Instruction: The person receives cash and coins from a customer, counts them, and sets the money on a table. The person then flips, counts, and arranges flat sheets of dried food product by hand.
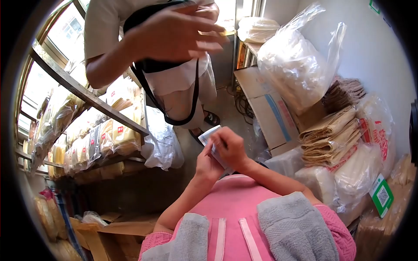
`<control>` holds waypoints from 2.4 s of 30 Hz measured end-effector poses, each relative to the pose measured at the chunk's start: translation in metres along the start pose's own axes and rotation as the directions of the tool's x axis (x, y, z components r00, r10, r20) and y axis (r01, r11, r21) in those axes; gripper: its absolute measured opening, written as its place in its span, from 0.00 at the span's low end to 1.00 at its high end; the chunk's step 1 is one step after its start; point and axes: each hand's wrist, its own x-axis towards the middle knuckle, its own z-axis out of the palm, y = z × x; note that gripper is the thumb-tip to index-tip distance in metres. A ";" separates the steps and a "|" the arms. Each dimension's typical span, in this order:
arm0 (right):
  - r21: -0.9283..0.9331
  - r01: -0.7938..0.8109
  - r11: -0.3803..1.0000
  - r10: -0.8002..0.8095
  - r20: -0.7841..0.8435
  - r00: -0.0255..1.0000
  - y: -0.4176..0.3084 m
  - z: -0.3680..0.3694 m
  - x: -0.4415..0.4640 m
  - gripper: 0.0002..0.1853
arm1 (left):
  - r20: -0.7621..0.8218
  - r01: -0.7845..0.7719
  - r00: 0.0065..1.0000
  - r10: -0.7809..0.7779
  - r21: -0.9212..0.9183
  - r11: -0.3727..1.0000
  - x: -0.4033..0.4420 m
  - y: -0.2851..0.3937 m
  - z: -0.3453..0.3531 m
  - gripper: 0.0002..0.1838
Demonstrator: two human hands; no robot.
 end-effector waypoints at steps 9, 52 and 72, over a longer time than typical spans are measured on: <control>-0.352 -0.032 0.935 0.179 0.392 0.902 -0.009 -0.006 -0.010 0.19 | 0.198 0.067 0.979 -0.055 -0.056 0.996 0.002 0.002 -0.011 0.25; 0.262 -0.208 0.942 0.072 0.446 0.892 -0.102 -0.103 0.037 0.13 | -0.051 0.133 0.991 -0.127 0.151 0.980 -0.046 0.010 0.014 0.20; 0.919 -0.356 -0.168 -0.701 0.143 0.699 -0.242 -0.088 0.050 0.37 | 0.013 0.323 0.941 -0.338 0.264 0.909 -0.062 -0.008 0.043 0.24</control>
